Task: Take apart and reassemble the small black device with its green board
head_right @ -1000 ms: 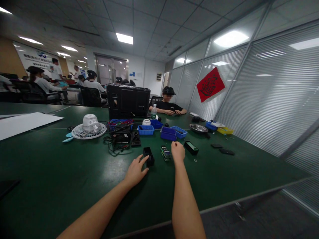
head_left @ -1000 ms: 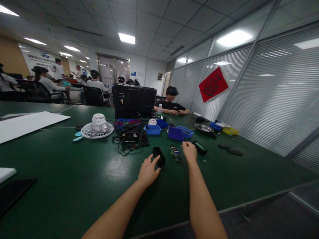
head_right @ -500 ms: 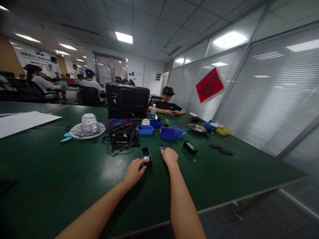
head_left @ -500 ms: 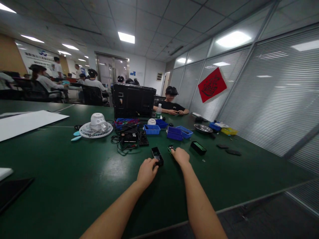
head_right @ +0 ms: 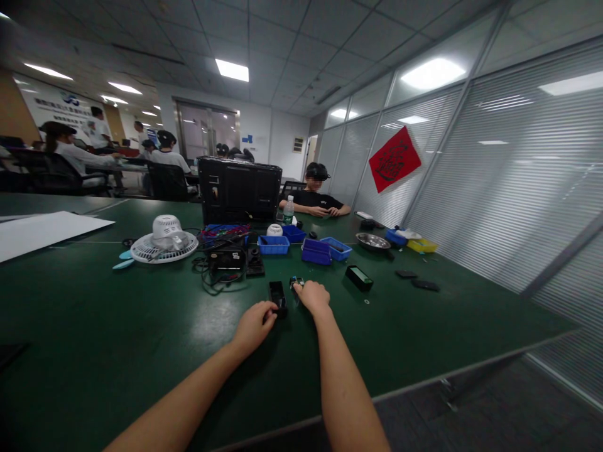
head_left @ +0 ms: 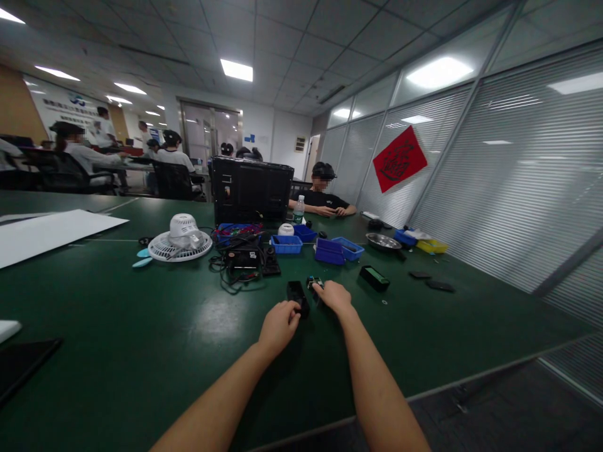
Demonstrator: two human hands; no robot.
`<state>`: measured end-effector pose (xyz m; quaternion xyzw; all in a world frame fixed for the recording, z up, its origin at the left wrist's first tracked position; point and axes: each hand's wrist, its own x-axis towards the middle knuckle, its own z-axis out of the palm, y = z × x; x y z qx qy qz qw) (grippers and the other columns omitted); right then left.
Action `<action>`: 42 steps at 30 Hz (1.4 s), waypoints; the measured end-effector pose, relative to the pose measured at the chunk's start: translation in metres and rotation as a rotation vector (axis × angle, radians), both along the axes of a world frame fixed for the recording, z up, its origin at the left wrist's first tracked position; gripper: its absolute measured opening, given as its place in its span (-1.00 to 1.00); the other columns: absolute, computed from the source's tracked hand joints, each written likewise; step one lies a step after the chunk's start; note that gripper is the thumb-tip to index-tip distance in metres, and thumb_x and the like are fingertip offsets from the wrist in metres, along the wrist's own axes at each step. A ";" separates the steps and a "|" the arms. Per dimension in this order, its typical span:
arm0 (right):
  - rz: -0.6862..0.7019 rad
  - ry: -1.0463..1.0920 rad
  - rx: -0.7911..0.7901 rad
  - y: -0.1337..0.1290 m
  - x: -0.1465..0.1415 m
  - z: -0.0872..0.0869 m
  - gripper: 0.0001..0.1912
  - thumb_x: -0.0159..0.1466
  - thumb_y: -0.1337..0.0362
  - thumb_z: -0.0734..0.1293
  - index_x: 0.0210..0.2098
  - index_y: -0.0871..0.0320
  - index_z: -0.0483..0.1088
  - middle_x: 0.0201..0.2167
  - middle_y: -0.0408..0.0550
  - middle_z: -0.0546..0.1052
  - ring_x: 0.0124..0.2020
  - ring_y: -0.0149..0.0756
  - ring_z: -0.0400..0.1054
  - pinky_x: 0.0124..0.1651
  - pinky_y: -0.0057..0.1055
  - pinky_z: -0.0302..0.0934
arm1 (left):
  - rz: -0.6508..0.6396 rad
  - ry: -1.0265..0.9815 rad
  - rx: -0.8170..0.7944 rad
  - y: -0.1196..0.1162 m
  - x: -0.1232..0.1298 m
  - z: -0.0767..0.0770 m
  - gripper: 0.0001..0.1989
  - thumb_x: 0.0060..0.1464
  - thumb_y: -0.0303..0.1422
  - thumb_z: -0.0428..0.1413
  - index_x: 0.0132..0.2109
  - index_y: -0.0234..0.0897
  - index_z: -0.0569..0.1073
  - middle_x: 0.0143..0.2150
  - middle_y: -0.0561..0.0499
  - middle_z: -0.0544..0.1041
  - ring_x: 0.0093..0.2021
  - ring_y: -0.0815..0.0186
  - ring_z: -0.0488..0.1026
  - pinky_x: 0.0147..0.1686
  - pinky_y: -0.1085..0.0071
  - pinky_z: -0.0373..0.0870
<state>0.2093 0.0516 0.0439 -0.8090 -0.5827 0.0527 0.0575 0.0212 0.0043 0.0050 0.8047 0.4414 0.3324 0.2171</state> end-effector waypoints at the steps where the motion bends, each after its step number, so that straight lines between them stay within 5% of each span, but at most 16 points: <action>1: 0.014 0.002 -0.007 0.000 -0.001 -0.001 -0.43 0.18 -0.12 0.06 -0.24 0.23 0.40 -0.19 0.21 0.46 -0.13 -0.04 0.35 -0.19 -0.25 0.19 | 0.000 -0.003 0.000 0.001 0.000 -0.001 -0.83 0.02 -0.44 -0.02 -0.21 -0.21 0.39 -0.40 0.07 0.37 -0.32 0.35 0.30 -0.30 0.46 0.18; 17: 0.045 -0.085 0.107 -0.004 -0.014 0.001 -0.51 0.07 0.09 0.33 -0.09 0.21 0.18 -0.17 0.15 0.44 -0.11 -0.09 0.33 -0.23 -0.33 0.19 | -0.047 -0.039 0.009 0.002 0.002 -0.005 -0.80 0.01 -0.44 -0.01 -0.18 -0.21 0.40 -0.40 0.08 0.39 -0.31 0.36 0.31 -0.28 0.46 0.20; 22: 0.061 -0.023 0.094 -0.004 -0.003 0.006 -0.50 0.08 -0.05 0.26 -0.12 0.16 0.29 -0.18 0.10 0.46 -0.12 -0.10 0.33 -0.24 -0.32 0.18 | -0.091 -0.049 0.010 -0.001 0.001 -0.001 -0.75 0.01 -0.44 -0.01 -0.13 -0.20 0.40 -0.35 0.06 0.42 -0.28 0.36 0.32 -0.23 0.44 0.23; 29: 0.049 0.070 0.088 -0.001 0.001 0.003 -0.62 0.02 -0.01 0.31 -0.32 0.16 0.41 -0.28 0.04 0.50 -0.24 -0.20 0.38 -0.35 -0.45 0.13 | -0.107 -0.047 -0.017 -0.001 0.001 -0.002 -0.70 0.01 -0.44 -0.02 -0.07 -0.21 0.39 -0.31 0.05 0.43 -0.25 0.35 0.32 -0.19 0.42 0.25; 36: -0.034 0.210 0.400 0.000 -0.003 0.008 -0.64 0.03 -0.02 0.25 -0.43 0.17 0.37 -0.49 -0.06 0.46 -0.44 -0.30 0.32 -0.46 -0.48 0.04 | -0.165 -0.034 0.009 -0.002 0.000 -0.003 -0.64 -0.01 -0.44 0.00 -0.02 -0.18 0.37 -0.25 0.03 0.43 -0.21 0.33 0.32 -0.16 0.41 0.24; 42: 0.144 0.456 0.536 -0.005 -0.025 0.012 -0.61 0.04 0.01 0.24 -0.34 0.20 0.41 -0.56 -0.16 0.39 -0.52 -0.39 0.24 -0.47 -0.50 0.05 | -0.151 -0.207 -0.128 0.002 0.003 -0.005 -0.63 -0.05 -0.47 0.01 -0.03 -0.20 0.30 -0.26 0.07 0.45 -0.30 0.40 0.35 -0.24 0.46 0.26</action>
